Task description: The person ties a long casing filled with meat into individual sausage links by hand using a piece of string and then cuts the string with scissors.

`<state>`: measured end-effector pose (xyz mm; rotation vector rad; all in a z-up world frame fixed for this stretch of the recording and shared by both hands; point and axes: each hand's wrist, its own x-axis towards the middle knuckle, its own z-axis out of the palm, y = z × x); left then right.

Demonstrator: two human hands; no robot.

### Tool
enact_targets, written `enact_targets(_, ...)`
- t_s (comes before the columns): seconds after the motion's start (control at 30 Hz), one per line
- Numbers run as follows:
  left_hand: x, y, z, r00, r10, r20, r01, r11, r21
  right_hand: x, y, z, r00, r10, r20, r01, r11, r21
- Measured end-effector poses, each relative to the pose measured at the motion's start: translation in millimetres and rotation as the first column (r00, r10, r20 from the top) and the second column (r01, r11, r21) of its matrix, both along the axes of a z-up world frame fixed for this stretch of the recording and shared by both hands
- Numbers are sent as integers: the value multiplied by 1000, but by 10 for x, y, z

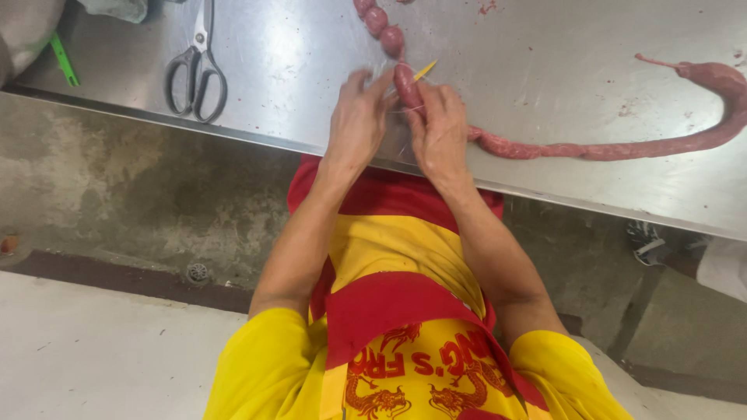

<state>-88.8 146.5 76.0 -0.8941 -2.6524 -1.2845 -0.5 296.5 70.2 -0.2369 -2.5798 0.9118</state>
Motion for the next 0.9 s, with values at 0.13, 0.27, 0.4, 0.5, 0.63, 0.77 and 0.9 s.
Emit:
enact_targets(0.13,-422,593,-69,999,0,34,1,1000,-21,33,-58,-89,994,101,-28,-103,993,-65)
enact_targets(0.27,-487,966,269,972,-205,112,233,824,-516,111,-76,-147,986,167,-26,-168,985,-48)
enact_targets(0.4,-386,661,695,693,-607,389,477,791,383,117,5,-89,979,198,-45,-200,979,-44)
enact_targets(0.5,-338,45,755,925,-357,-125,378,854,357,116,12,36,978,204,48,-191,963,-190)
enact_targets(0.63,-338,-484,509,1000,-21,8,22,995,-93,49,6,263,974,223,38,-208,949,-237)
enact_targets(0.77,-88,-455,307,997,17,-81,-20,999,-42,100,21,376,964,262,38,-241,929,-280)
enact_targets(0.9,108,-352,557,980,-112,162,57,950,306,78,-31,341,962,273,24,-264,947,-182)
